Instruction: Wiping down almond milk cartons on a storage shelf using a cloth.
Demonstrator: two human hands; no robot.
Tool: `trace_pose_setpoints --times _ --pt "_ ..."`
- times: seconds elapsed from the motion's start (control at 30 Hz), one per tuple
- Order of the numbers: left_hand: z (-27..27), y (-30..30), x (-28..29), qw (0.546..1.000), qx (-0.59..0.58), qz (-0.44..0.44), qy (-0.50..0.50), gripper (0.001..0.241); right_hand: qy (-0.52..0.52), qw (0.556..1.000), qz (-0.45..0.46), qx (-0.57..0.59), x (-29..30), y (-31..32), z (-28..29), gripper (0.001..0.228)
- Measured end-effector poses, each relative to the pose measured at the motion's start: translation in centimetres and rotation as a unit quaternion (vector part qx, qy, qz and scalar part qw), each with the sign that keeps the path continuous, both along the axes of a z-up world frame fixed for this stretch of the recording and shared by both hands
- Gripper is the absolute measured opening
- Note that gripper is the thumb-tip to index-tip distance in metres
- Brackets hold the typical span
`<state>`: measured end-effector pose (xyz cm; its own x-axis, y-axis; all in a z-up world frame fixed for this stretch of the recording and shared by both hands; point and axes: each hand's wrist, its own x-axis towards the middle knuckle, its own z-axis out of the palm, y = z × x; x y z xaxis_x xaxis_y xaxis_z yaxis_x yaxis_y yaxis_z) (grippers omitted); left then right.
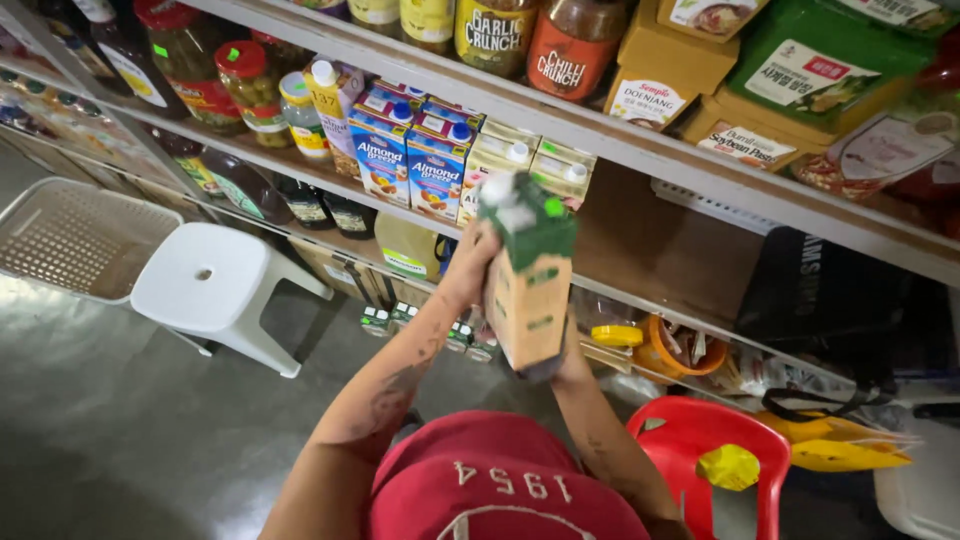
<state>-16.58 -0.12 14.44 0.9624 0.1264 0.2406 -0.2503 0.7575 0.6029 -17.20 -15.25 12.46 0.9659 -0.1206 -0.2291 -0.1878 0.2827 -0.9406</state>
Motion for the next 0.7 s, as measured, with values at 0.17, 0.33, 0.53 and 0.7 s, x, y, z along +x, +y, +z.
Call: trace_pose_setpoints --times 0.17,0.33,0.53,0.7 --pt "9.7 -1.2 -5.6 0.953 0.284 0.093 0.044 0.125 -0.012 0.976 -0.092 0.195 0.7 -0.4 -2.1 0.023" --pt "3.1 -1.5 -3.4 0.973 0.136 0.124 0.141 0.072 -0.220 0.889 0.003 -0.402 -0.4 -1.4 -1.5 0.058" --pt "1.5 -1.2 -4.4 0.972 0.173 0.065 0.145 0.062 -0.425 0.761 0.056 -0.487 2.3 0.9 7.6 0.058" --pt "0.4 -1.4 -4.4 0.982 0.104 0.068 0.144 0.062 -0.150 0.955 0.079 -0.243 -1.1 1.5 9.6 0.083"
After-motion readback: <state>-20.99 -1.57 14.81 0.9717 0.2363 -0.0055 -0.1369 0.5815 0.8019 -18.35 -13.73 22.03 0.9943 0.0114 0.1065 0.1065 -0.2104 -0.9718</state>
